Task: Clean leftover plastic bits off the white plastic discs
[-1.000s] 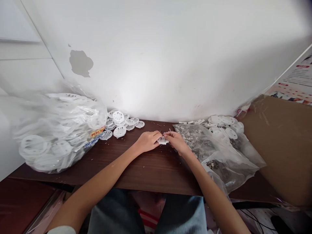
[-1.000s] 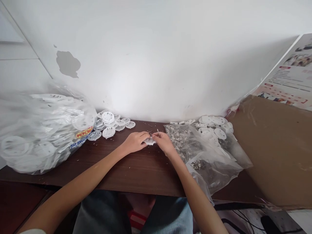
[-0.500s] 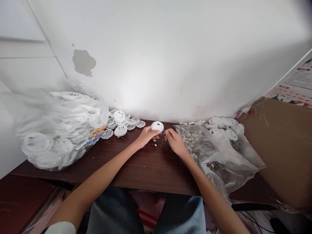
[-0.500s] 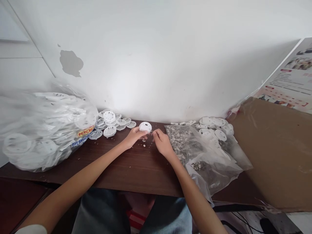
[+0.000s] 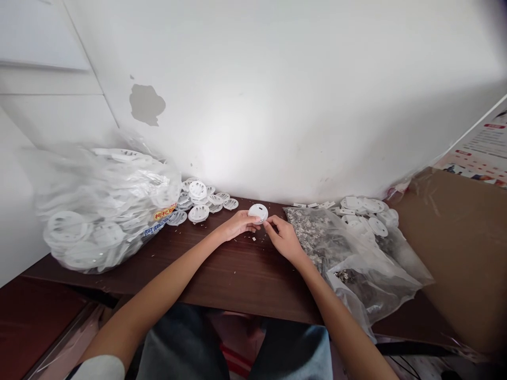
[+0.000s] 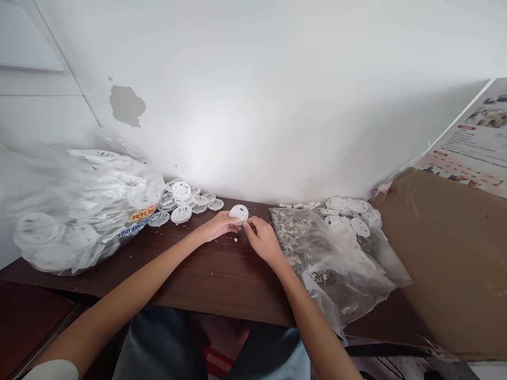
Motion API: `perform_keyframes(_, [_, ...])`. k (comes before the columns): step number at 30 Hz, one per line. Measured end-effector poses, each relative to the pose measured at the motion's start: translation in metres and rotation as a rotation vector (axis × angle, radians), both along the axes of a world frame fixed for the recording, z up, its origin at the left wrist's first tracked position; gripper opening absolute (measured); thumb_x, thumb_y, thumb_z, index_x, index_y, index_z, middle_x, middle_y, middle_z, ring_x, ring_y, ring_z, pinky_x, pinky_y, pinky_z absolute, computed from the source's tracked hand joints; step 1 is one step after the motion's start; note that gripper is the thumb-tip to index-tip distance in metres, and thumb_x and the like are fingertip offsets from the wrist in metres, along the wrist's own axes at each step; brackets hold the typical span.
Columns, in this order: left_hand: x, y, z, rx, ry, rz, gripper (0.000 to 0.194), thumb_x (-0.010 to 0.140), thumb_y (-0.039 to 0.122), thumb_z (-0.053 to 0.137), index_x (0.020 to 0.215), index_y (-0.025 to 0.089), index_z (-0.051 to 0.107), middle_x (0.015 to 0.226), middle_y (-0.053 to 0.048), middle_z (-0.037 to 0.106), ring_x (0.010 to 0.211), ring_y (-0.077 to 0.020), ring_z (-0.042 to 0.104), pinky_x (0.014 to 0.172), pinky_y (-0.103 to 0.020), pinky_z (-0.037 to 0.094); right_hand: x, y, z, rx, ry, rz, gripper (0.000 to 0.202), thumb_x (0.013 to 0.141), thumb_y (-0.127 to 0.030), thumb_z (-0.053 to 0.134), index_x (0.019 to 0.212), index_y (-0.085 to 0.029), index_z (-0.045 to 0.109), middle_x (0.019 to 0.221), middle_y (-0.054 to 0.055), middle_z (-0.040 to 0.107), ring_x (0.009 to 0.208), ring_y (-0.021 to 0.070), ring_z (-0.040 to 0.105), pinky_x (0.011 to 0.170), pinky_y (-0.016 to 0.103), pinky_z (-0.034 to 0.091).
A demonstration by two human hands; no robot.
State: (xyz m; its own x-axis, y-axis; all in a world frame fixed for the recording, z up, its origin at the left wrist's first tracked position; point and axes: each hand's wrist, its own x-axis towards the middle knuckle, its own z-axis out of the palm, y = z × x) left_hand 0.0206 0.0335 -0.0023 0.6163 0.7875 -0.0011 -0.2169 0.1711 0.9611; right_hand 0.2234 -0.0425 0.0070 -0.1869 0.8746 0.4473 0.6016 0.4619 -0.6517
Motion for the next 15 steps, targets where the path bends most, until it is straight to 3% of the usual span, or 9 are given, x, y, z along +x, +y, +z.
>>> perform_keyframes(15, [-0.0039, 0.0047, -0.0042, -0.033, -0.056, -0.060, 0.039, 0.076, 0.034, 0.094, 0.102, 0.009, 0.080, 0.096, -0.012, 0.078, 0.085, -0.0165, 0.071, 0.082, -0.029, 0.052, 0.0005, 0.0048, -0.0055, 0.028, 0.030, 0.029, 0.030, 0.106, -0.048, 0.054, 0.097, -0.025, 0.071, 0.097, 0.006, 0.076, 0.089, 0.0239, 0.067, 0.083, 0.034, 0.048])
